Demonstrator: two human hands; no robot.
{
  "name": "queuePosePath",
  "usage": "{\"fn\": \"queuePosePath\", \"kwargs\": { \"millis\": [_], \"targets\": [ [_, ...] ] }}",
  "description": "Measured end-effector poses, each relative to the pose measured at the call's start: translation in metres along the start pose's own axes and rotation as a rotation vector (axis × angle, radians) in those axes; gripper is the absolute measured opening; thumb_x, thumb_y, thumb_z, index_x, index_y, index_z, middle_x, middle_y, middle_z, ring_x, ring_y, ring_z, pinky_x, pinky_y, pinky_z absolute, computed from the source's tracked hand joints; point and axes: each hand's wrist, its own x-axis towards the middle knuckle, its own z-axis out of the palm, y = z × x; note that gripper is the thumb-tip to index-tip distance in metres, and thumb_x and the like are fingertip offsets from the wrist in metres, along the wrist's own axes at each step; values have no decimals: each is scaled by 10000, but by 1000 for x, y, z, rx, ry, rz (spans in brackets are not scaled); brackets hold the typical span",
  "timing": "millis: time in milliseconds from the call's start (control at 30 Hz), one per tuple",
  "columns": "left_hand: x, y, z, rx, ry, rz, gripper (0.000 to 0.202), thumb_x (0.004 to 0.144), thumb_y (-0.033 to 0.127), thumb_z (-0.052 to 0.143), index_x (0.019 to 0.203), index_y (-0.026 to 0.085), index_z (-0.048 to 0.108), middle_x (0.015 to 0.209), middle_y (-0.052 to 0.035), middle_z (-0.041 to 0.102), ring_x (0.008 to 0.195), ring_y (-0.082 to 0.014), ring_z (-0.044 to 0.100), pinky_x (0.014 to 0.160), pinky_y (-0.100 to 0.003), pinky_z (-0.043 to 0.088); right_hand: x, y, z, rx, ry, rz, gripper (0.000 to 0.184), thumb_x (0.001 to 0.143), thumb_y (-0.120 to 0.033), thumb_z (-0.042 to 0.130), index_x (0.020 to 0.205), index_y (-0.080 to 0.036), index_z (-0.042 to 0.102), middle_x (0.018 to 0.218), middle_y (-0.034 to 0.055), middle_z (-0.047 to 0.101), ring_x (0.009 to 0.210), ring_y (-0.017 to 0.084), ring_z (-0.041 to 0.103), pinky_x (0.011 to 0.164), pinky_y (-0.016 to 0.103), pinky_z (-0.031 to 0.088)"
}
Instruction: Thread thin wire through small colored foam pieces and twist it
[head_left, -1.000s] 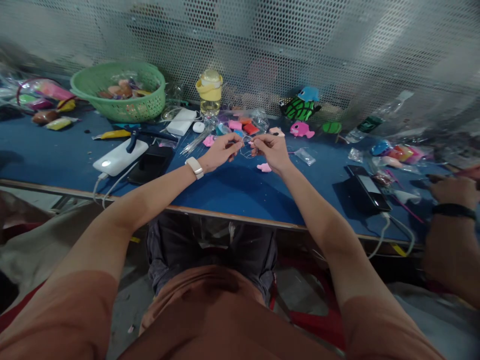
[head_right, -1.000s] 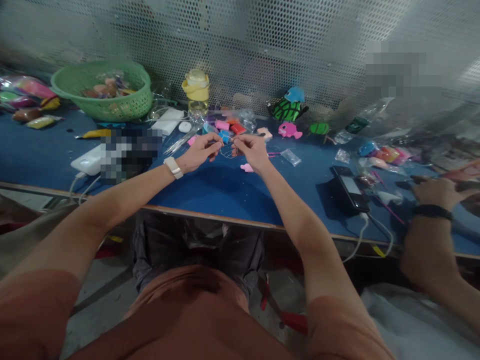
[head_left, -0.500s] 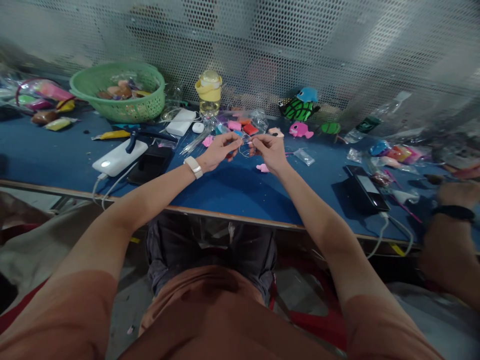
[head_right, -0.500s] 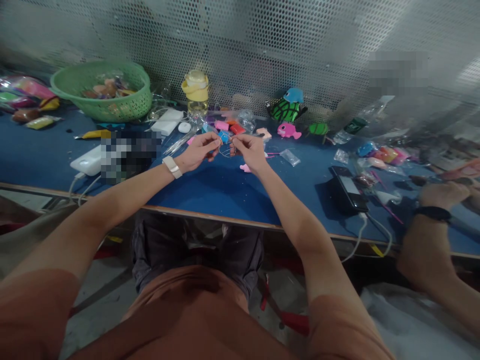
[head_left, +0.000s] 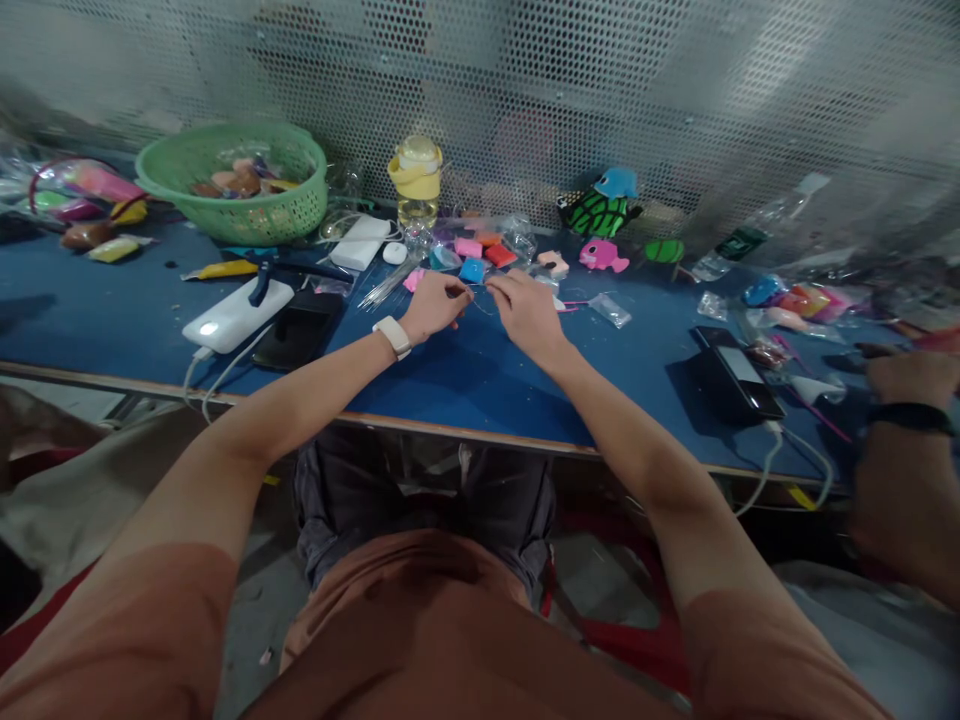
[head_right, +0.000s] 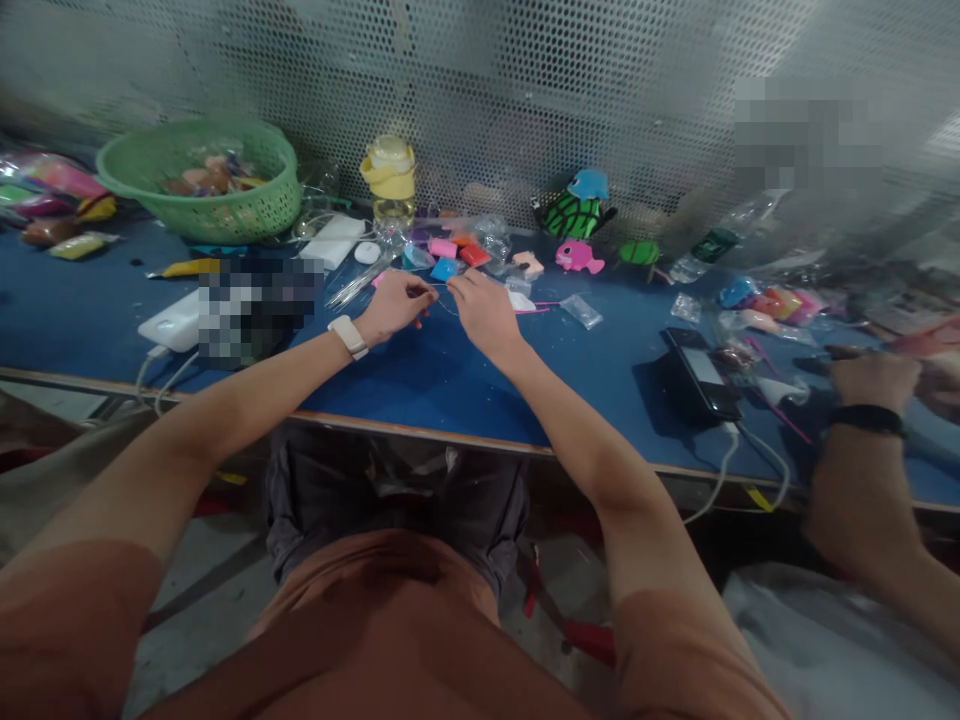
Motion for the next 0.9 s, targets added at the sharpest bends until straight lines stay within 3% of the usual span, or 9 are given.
{"fn": "queuePosePath", "kwargs": {
  "millis": [267,400,533,700,900],
  "targets": [
    [-2,5,4,-29,-32,-59,267,1056,-38,698,865,140,754,783,-50,745,609,-123,673,527,-254,585,-2,-4,12,-108,-76,-15,429,1271,-286,449,1175,-223,862,1129,149,813,1075,336,791,974,483,646],
    [1,0,2,38,-48,-32,238,1051,-26,677,900,147,738,719,-17,709,570,-122,665,541,-247,582,-1,-2,11,-60,-68,-5,458,1271,-338,437,1175,-239,874,1144,152,829,1093,349,791,998,509,655],
    [2,-2,0,136,-76,78,216,1082,34,629,973,136,785,695,-25,728,537,-133,670,575,-265,579,4,8,-1,92,-35,56,336,1213,-350,582,1125,-255,892,1101,144,866,1082,368,816,1053,573,661],
    [2,0,1,189,-114,160,216,1086,74,629,1037,142,828,758,-52,792,579,-159,714,649,-304,621,10,27,-15,407,-48,188,207,1081,-396,773,1000,-267,913,972,85,875,759,268,780,849,537,710],
    [-2,3,5,178,-174,260,202,1067,49,658,982,176,791,781,-20,775,630,-149,742,702,-304,639,12,40,-35,656,-188,268,284,971,-536,934,913,-261,889,840,49,842,689,210,752,785,467,711]
  ]
}}
